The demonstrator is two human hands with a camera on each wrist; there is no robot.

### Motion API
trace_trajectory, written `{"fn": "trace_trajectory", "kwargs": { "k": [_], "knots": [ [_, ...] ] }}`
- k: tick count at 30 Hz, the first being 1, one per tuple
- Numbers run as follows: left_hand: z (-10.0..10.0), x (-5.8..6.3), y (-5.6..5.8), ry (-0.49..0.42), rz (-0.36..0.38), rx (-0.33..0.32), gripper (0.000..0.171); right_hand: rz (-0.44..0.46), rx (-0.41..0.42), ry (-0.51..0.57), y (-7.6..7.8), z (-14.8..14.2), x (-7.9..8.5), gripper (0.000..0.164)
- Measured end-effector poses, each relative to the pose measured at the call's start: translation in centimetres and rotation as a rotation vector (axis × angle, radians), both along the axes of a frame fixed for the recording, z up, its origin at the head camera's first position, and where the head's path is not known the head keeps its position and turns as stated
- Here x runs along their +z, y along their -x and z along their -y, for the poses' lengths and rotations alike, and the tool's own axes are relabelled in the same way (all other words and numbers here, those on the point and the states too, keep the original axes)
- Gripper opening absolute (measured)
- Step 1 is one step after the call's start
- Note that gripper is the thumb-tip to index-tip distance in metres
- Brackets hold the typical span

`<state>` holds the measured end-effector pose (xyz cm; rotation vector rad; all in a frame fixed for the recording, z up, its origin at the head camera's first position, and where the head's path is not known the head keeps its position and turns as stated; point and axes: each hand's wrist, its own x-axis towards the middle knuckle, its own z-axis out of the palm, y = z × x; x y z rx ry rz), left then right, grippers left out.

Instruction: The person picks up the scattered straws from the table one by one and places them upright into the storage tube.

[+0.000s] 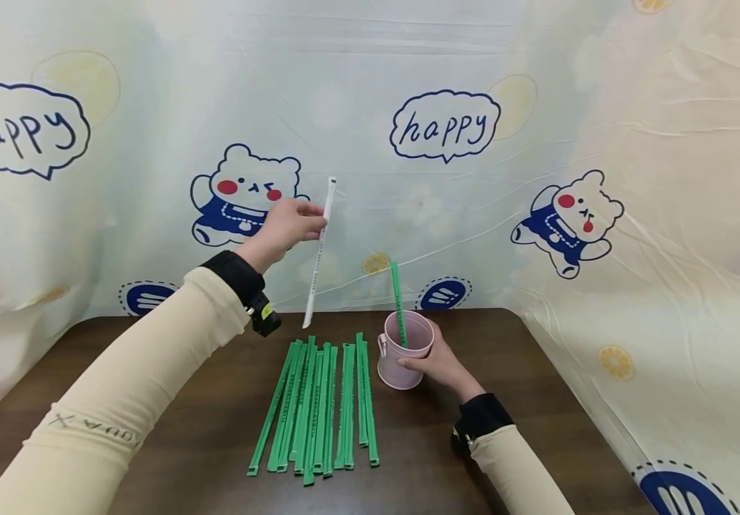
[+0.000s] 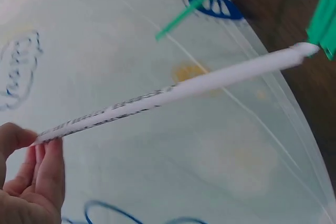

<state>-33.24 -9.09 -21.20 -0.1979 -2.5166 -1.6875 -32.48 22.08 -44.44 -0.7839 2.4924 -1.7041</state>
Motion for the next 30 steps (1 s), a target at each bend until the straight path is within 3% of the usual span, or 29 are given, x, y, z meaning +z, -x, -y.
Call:
{"fn": "trace_trajectory", "kwargs": {
  "k": [6, 12, 19, 24, 30],
  "knots": [
    [-3.2, 0.9, -0.3, -0.1, -0.11, 0.014, 0.033, -0.01, 0.017, 0.015, 0.0, -0.1, -0.3, 0.092],
    [-6.0, 0.2, -0.9, -0.219, -0.183, 0.01, 0.029, 0.024, -0.019, -0.01, -0.2, -0.1, -0.1, 0.094],
    [-8.4, -1.9, -1.4, -0.285, -0.211, -0.045, 0.029, 0.024, -0.004, -0.007, -0.1, 0.0, 0.2, 0.094],
    [-10.1, -3.8, -1.3, -0.313, -0.192, -0.088, 0.03, 0.026, -0.002, -0.006, 0.0, -0.1, 0.2, 0.096],
    [-11.9, -6.9, -1.3, -0.267, -0.144, -0.102, 0.028, 0.018, -0.014, -0.019, 0.1, -0.1, 0.0, 0.097]
  ]
}}
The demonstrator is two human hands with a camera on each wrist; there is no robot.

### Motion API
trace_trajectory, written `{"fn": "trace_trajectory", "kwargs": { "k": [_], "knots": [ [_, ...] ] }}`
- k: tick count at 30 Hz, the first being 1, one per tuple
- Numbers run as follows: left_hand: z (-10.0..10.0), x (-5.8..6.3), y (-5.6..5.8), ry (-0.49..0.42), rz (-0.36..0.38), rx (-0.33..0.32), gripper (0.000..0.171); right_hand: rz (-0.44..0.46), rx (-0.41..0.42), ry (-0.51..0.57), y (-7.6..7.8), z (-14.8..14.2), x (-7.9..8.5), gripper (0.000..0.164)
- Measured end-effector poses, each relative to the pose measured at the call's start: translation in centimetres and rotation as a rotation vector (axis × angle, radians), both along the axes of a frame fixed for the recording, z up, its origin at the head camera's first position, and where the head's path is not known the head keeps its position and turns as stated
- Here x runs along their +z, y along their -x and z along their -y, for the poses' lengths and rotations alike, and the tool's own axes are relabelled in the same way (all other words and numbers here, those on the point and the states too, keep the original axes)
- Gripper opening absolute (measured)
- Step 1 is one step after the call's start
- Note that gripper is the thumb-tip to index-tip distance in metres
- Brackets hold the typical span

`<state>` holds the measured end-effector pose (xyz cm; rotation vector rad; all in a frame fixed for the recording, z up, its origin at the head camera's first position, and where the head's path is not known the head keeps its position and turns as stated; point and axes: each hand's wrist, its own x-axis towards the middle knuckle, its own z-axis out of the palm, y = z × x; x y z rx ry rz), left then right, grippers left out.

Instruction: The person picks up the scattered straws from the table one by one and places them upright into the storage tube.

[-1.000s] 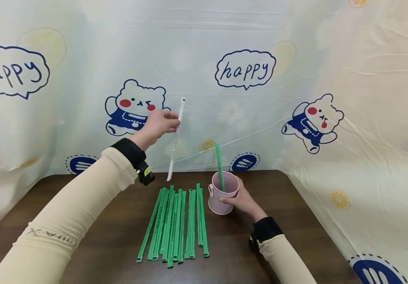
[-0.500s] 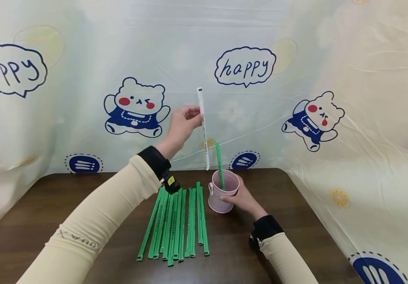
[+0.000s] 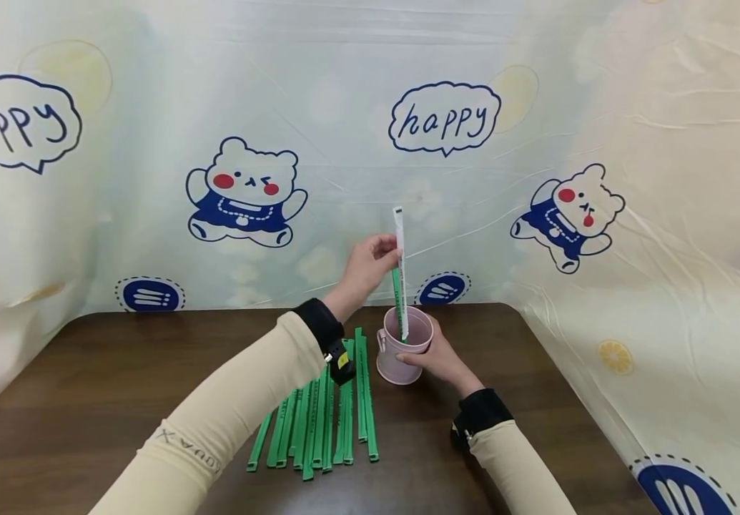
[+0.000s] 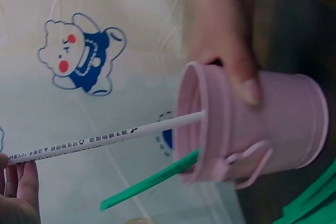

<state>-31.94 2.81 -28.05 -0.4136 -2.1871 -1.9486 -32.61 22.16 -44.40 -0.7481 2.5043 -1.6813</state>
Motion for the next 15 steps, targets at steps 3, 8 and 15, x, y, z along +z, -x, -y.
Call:
{"fn": "trace_trajectory", "kwargs": {
  "k": [3, 8, 15],
  "knots": [
    [-0.7, -1.8, -0.1, 0.019, 0.013, -0.019, 0.027, -0.001, -0.004, 0.001, 0.0, -0.1, 0.0, 0.098],
    [-1.3, -4.6, -0.3, 0.054, 0.044, -0.01, 0.025, 0.043, -0.01, -0.022, -0.1, 0.0, 0.0, 0.1],
    [-1.3, -7.0, 0.0, 0.105, 0.054, -0.012, 0.027, 0.096, -0.051, -0.052, -0.1, 0.1, 0.1, 0.097]
  ]
}}
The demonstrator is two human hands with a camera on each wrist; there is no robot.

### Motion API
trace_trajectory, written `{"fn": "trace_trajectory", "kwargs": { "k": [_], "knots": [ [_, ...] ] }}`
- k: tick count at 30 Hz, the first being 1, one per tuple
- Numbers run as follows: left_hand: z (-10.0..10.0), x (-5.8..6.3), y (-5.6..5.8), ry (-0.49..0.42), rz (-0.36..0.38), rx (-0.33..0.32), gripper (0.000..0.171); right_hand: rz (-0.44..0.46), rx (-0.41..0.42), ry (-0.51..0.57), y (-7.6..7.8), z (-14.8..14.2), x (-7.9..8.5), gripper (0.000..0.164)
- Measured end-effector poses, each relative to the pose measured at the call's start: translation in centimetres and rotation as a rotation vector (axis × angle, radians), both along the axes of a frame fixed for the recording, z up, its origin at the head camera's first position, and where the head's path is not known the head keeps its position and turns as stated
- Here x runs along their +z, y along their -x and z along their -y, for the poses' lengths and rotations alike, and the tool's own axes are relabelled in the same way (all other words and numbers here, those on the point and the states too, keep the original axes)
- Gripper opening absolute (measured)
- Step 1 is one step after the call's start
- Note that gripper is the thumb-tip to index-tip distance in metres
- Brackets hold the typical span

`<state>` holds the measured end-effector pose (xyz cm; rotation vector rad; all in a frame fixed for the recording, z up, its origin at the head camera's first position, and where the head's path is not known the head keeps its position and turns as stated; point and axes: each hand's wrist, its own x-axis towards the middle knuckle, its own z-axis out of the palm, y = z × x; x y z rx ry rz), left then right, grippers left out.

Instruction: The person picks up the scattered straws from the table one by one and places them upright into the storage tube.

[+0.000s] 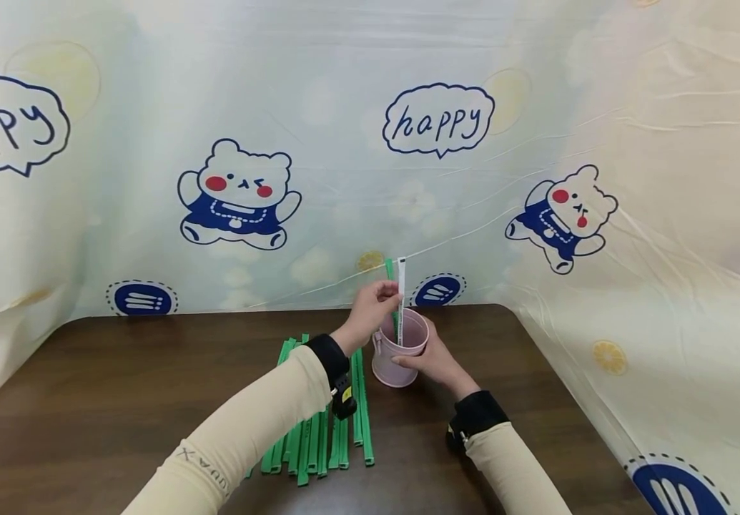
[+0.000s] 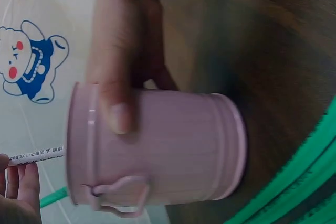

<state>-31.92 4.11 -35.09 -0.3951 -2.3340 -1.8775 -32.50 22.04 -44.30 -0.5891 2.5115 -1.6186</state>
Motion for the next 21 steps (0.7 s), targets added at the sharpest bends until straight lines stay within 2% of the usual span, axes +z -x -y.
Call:
{"fn": "trace_trajectory", "kwargs": {
  "k": [6, 14, 17, 21],
  "knots": [
    [0.4, -1.1, -0.1, 0.033, 0.031, 0.01, 0.026, -0.025, 0.025, 0.013, -0.1, -0.3, 0.1, 0.097],
    [1.2, -1.5, 1.1, 0.044, 0.03, 0.084, 0.025, -0.059, 0.039, 0.04, 0.0, -0.3, 0.2, 0.097],
    [1.4, -1.8, 1.3, 0.021, 0.068, 0.108, 0.027, -0.063, 0.043, 0.044, 0.0, -0.2, 0.1, 0.097],
    [1.5, -2.0, 1.4, -0.005, 0.116, 0.106, 0.029, -0.06, 0.045, 0.032, -0.1, -0.2, -0.1, 0.097]
  ]
}}
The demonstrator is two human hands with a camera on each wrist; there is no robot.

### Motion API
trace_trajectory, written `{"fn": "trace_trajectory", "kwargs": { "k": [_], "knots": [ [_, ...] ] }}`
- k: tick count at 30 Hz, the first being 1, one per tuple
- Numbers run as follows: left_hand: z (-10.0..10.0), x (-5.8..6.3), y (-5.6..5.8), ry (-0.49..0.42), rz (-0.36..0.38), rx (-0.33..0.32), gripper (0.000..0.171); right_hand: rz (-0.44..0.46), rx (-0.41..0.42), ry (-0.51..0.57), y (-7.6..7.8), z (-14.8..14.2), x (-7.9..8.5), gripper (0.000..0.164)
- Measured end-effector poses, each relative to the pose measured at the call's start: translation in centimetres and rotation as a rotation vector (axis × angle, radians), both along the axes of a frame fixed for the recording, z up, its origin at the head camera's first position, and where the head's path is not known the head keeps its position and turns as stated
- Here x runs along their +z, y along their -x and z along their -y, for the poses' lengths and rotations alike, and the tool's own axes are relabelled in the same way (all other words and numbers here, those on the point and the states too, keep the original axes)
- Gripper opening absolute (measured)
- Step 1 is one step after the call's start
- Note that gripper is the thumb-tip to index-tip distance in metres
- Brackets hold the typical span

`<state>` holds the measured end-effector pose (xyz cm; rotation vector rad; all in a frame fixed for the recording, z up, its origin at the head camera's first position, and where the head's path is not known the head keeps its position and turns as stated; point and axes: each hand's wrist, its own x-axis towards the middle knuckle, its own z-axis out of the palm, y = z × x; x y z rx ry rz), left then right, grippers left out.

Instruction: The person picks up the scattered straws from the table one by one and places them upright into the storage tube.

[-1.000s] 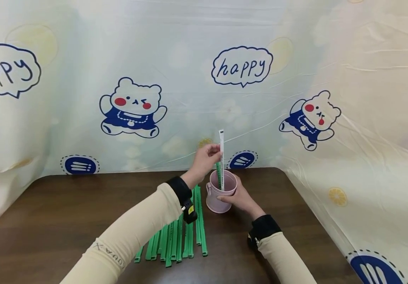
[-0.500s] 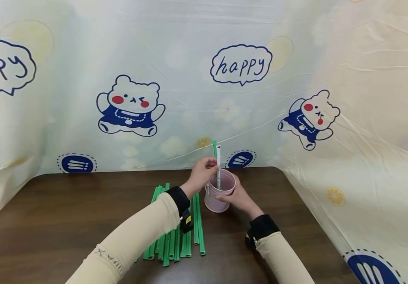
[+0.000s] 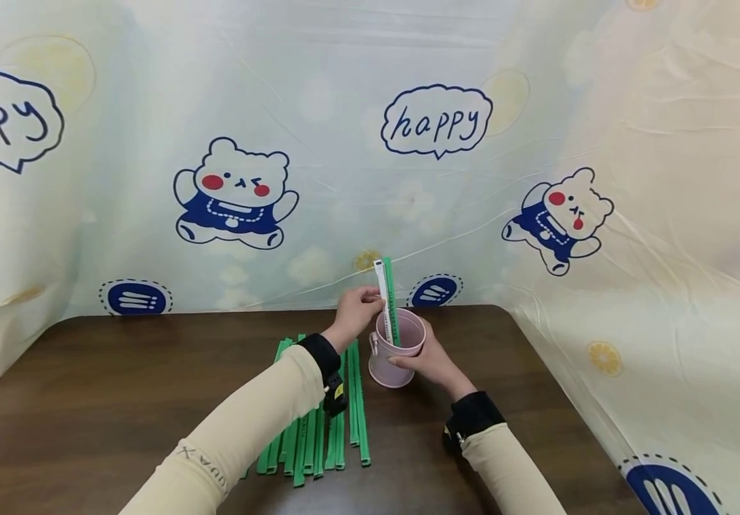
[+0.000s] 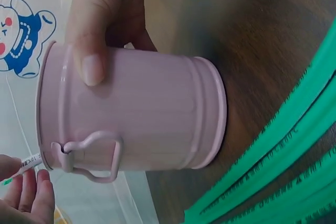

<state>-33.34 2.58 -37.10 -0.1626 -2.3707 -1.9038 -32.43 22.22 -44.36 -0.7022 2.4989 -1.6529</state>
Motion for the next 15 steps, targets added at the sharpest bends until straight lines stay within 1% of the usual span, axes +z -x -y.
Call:
{"fn": "trace_trajectory", "kwargs": {
  "k": [8, 15],
  "knots": [
    [0.7, 0.4, -0.3, 0.043, 0.044, -0.066, 0.039, -0.007, -0.004, 0.012, -0.1, 0.1, 0.1, 0.098],
    [1.1, 0.4, -0.5, 0.144, 0.056, -0.156, 0.046, -0.027, -0.01, 0.014, -0.1, 0.1, -0.1, 0.097]
  ]
}}
